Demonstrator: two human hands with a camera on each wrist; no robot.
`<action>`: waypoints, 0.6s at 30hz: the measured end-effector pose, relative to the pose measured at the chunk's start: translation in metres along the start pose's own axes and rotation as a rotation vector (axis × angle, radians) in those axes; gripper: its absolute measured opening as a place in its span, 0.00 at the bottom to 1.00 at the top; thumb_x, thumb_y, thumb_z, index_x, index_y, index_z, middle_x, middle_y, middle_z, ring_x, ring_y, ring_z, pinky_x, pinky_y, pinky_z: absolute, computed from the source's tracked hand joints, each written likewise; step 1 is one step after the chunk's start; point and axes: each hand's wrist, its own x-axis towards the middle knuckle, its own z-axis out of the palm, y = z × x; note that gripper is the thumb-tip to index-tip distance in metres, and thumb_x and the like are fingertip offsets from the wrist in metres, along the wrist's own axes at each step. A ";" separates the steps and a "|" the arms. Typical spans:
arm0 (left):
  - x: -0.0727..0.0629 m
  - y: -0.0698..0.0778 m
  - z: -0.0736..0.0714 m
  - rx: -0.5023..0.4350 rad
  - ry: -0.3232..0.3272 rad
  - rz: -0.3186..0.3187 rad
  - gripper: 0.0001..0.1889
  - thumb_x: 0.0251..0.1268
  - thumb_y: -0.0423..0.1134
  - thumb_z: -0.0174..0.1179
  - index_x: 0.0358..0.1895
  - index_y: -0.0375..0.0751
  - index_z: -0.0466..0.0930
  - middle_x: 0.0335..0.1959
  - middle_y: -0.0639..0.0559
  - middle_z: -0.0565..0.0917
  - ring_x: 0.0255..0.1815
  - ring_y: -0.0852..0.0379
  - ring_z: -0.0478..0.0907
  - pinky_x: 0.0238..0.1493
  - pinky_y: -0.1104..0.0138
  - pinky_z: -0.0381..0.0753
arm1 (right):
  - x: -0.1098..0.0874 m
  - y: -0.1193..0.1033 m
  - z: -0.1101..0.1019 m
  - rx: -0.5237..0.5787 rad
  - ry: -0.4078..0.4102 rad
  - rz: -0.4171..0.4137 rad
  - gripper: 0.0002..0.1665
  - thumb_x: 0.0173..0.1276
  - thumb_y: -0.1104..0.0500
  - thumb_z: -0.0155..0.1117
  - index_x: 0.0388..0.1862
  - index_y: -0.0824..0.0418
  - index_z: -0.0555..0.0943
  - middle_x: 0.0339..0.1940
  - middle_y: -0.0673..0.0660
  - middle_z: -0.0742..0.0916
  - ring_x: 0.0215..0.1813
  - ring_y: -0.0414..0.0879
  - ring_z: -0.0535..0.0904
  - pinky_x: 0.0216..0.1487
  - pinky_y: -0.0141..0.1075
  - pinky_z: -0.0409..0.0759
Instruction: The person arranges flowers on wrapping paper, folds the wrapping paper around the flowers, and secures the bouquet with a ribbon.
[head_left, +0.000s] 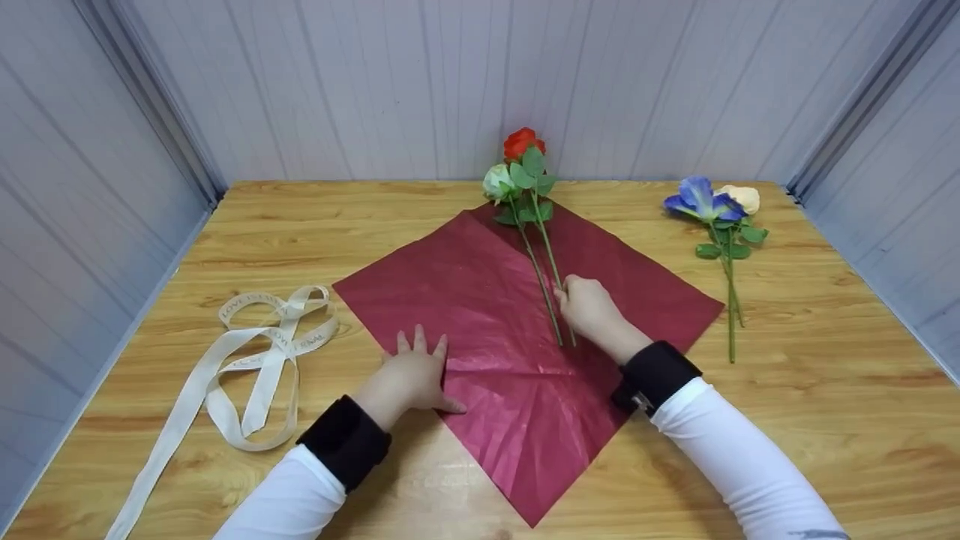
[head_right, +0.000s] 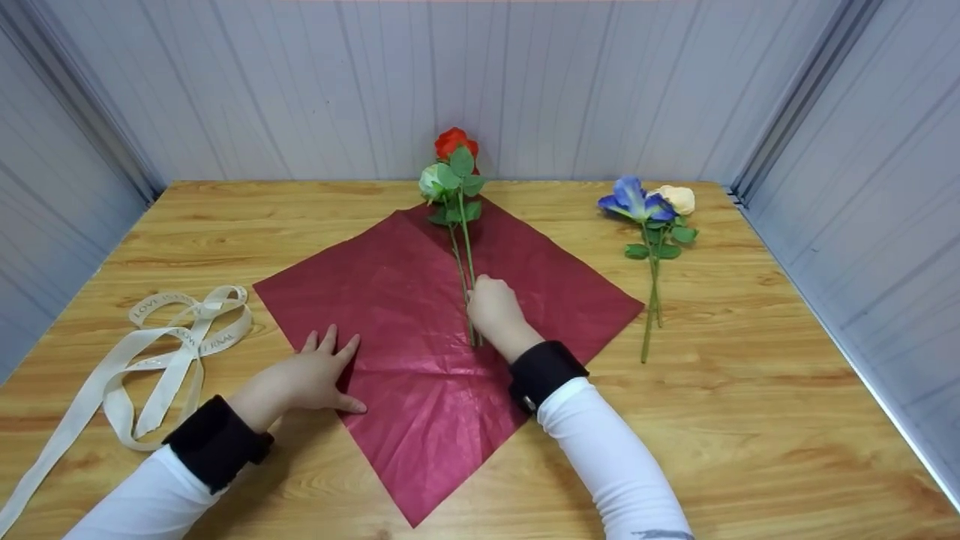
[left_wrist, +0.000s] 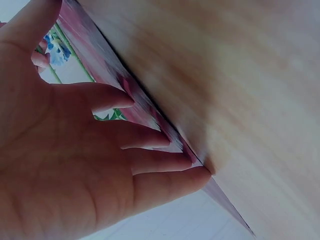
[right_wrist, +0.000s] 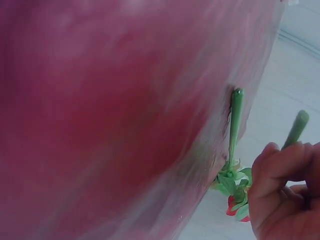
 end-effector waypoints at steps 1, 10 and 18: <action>0.000 0.000 0.000 0.001 0.002 0.002 0.56 0.48 0.62 0.67 0.75 0.37 0.48 0.73 0.25 0.43 0.72 0.24 0.40 0.65 0.33 0.51 | 0.000 -0.001 0.000 -0.006 -0.023 0.003 0.13 0.72 0.61 0.53 0.31 0.69 0.75 0.27 0.65 0.82 0.31 0.56 0.79 0.34 0.44 0.76; 0.000 0.001 -0.001 -0.004 -0.003 -0.003 0.56 0.48 0.62 0.67 0.75 0.37 0.47 0.73 0.25 0.42 0.72 0.24 0.40 0.65 0.33 0.49 | 0.002 -0.001 0.003 -0.080 -0.186 0.008 0.14 0.72 0.61 0.51 0.44 0.71 0.79 0.32 0.66 0.84 0.33 0.55 0.80 0.37 0.41 0.77; -0.001 0.001 -0.001 -0.009 -0.002 0.002 0.56 0.48 0.62 0.67 0.75 0.36 0.47 0.73 0.25 0.42 0.72 0.24 0.40 0.65 0.33 0.49 | 0.001 -0.002 0.003 -0.232 -0.246 -0.014 0.15 0.70 0.60 0.51 0.36 0.71 0.81 0.42 0.69 0.85 0.42 0.59 0.82 0.43 0.48 0.79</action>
